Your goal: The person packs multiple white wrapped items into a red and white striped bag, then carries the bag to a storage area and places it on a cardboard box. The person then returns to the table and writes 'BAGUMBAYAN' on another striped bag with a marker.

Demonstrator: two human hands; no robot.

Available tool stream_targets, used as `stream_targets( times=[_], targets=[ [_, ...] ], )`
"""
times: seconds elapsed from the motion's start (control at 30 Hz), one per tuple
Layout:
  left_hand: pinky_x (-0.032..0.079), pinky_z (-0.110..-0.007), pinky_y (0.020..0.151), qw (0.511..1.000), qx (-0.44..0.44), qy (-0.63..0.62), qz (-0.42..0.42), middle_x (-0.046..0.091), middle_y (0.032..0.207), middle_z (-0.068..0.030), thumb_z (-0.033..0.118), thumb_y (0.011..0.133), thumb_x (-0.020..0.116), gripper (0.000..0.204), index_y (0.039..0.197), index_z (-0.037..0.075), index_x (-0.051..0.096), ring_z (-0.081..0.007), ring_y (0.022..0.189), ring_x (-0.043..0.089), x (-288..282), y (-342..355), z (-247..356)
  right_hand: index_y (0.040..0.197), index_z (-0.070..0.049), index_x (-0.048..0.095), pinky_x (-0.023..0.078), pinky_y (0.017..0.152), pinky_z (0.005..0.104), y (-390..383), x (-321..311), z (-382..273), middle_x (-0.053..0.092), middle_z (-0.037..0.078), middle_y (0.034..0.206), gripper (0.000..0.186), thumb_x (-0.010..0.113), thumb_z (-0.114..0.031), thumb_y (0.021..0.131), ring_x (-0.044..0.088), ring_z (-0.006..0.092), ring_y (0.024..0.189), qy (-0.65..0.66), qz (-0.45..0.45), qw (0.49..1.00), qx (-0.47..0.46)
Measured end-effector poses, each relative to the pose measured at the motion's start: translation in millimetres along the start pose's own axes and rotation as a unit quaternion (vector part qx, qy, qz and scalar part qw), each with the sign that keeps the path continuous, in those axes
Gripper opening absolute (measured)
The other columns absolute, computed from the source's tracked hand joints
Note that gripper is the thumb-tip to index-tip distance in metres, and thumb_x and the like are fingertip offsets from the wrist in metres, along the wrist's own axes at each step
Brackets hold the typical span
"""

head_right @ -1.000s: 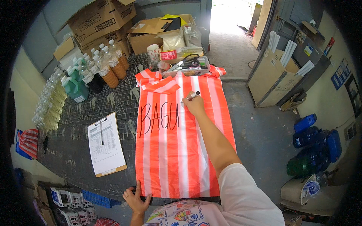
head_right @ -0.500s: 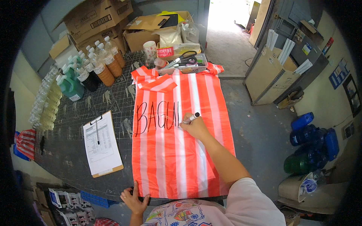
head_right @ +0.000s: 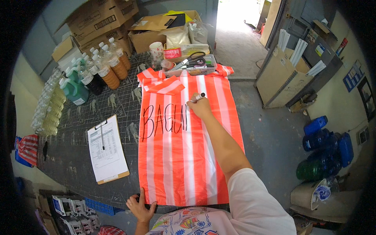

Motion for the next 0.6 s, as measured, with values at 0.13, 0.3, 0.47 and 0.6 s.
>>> stream_targets(
  times=[0.13,0.3,0.47,0.6],
  targets=[
    [0.033,-0.046,0.082,1.000,-0.003,0.001,-0.001,0.049,0.098,-0.0138,0.069,0.075,0.073,0.086,0.142,0.016,0.062,-0.0310,0.090,0.044,0,0,0,0.074,-0.006,0.050,0.045,0.061,0.0322,-28,-10,-5,0.056,0.002,0.069,0.025,0.074,-0.006,0.081,0.056,0.0124,0.065,0.052,-0.060,0.996,0.029],
    [0.033,-0.046,0.082,1.000,-0.001,0.000,0.002,0.049,0.098,-0.0139,0.069,0.076,0.072,0.086,0.143,0.016,0.061,-0.0309,0.089,0.044,1,0,0,0.074,-0.004,0.049,0.046,0.061,0.0356,-60,-19,5,0.054,0.003,0.069,0.026,0.074,-0.006,0.080,0.053,0.0133,0.064,0.062,-0.104,0.984,0.127],
    [0.033,-0.046,0.081,1.000,0.005,0.000,0.002,0.049,0.098,-0.0142,0.069,0.077,0.072,0.087,0.144,0.016,0.060,-0.0311,0.089,0.043,0,0,0,0.074,-0.006,0.049,0.046,0.059,0.0323,-23,-16,13,0.056,0.003,0.068,0.024,0.072,-0.004,0.082,0.056,0.0126,0.062,0.036,-0.010,0.999,0.027],
    [0.033,-0.045,0.081,1.000,0.007,0.007,0.003,0.049,0.098,-0.0142,0.069,0.077,0.072,0.087,0.145,0.016,0.060,-0.0311,0.089,0.043,-1,0,0,0.074,-0.006,0.048,0.048,0.060,0.0307,5,-15,23,0.054,0.001,0.067,0.025,0.071,-0.006,0.083,0.056,0.0113,0.061,0.035,0.040,0.998,0.041]
  ],
)
Point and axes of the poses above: each hand's wrist, its own y-axis towards the middle knuckle, its own x-axis out of the palm, z = x × y, the point moved 4 cm from there along y, towards the middle knuckle
